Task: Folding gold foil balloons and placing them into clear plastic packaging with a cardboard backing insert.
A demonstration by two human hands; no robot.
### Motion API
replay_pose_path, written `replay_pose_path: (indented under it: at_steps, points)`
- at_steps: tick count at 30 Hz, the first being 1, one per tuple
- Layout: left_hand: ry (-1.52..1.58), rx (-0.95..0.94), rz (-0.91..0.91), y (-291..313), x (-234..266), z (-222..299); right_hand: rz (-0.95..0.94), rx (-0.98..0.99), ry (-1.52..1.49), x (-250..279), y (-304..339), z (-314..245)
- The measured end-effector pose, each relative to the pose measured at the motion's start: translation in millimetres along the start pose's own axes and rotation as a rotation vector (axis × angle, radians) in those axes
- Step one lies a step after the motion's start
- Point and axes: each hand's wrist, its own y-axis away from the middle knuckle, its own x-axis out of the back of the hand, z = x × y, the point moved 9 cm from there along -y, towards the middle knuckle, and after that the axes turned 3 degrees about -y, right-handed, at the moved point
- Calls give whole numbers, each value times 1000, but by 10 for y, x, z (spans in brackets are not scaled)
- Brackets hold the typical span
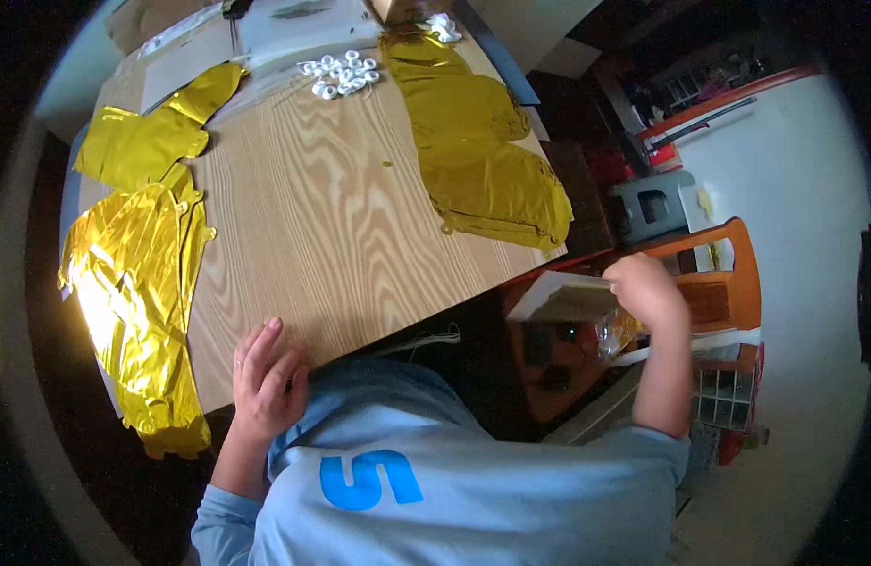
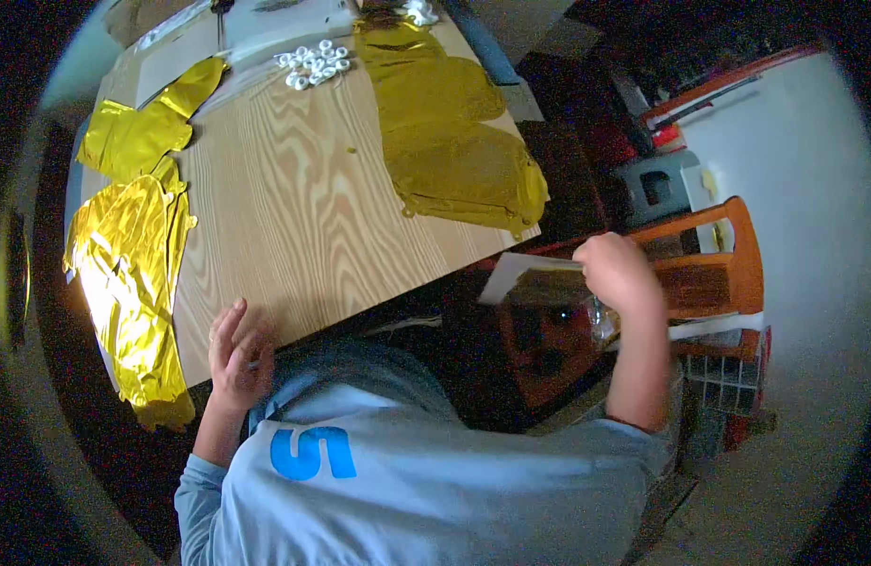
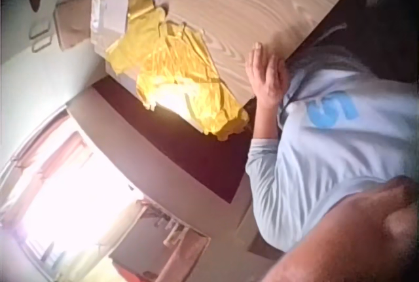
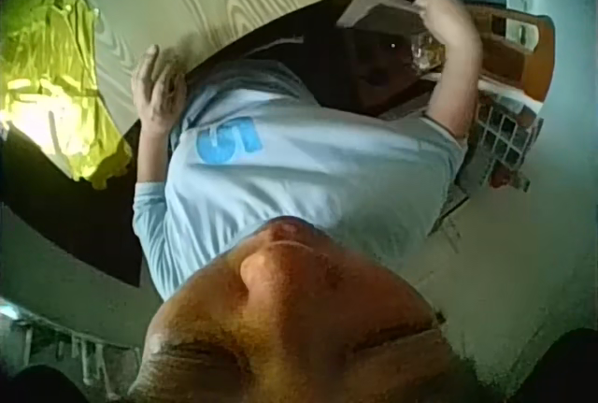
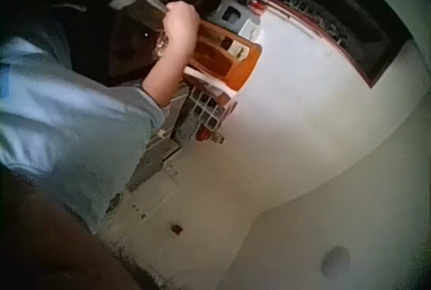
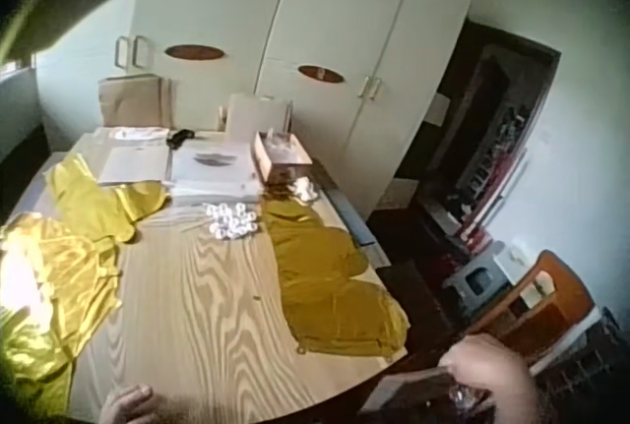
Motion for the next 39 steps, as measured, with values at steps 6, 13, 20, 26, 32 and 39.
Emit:
replay_pose_path:
  at_steps: [6,13,20,26,32,39]
  points:
    - [-86,-71,-54,-126,98,230,331,-189,-73,-1867,-1660,1067]
    - [-144,125,49,-20,783,-99,264,-427,-280,-3475,-2478,1274]
    - [-398,753,-28,1051,1610,-927,1054,-632,-654,-1494,-1135,1028]
    - [-396,633,76,1102,1518,-1216,1486,-163,-1031,-198,-256,-119]
    - [-176,629,37,658,1343,-1374,972,724,-1038,856,-316,-2745]
    - [437,1032,228,602,1250,-1534,-312,811,-1376,608,-820,-4654]
